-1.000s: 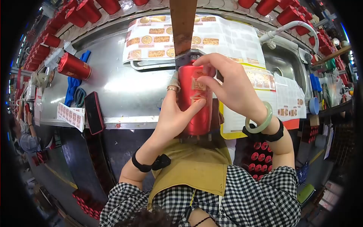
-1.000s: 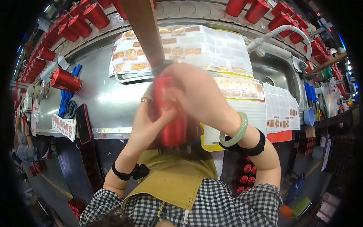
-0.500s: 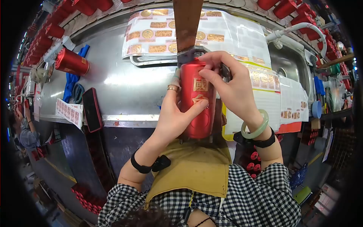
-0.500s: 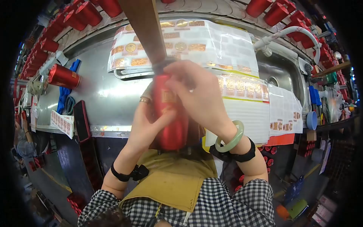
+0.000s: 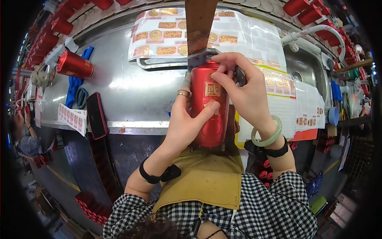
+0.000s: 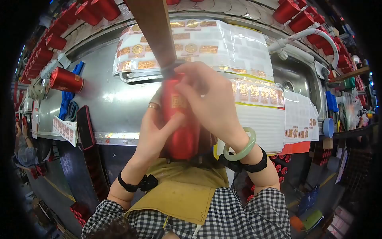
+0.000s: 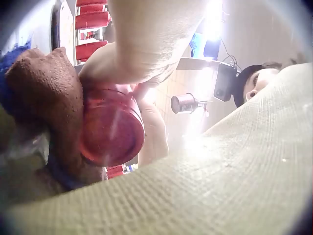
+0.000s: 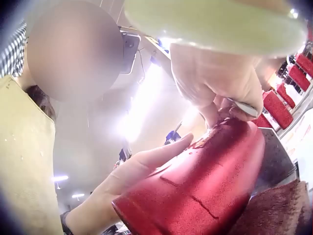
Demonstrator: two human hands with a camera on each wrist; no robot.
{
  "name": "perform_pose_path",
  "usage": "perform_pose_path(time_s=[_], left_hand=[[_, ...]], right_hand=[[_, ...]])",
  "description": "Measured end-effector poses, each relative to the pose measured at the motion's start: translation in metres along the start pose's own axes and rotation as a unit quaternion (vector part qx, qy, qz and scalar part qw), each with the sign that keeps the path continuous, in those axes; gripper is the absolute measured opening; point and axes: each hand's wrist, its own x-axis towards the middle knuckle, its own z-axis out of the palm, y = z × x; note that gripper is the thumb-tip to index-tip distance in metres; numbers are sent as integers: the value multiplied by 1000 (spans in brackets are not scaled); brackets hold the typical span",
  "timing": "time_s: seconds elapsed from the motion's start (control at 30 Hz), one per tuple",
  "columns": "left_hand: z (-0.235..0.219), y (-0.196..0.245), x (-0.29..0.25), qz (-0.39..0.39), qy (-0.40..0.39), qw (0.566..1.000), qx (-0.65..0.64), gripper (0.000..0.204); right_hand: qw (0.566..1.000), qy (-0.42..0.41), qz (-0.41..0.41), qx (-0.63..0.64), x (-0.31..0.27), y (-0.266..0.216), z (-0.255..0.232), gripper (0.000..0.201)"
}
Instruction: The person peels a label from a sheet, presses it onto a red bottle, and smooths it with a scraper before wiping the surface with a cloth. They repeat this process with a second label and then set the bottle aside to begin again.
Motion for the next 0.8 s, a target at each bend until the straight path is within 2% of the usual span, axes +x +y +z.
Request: perform_pose_path(time_s=[0.33, 0.8], left_hand=[[2, -5, 0, 6, 7, 1000, -6, 70], [1, -3, -1, -14, 0, 1000, -23, 68]], right_hand=[[1000, -4, -8, -4, 0, 0, -2, 28], [1000, 2, -7, -6, 1, 1, -2, 27]])
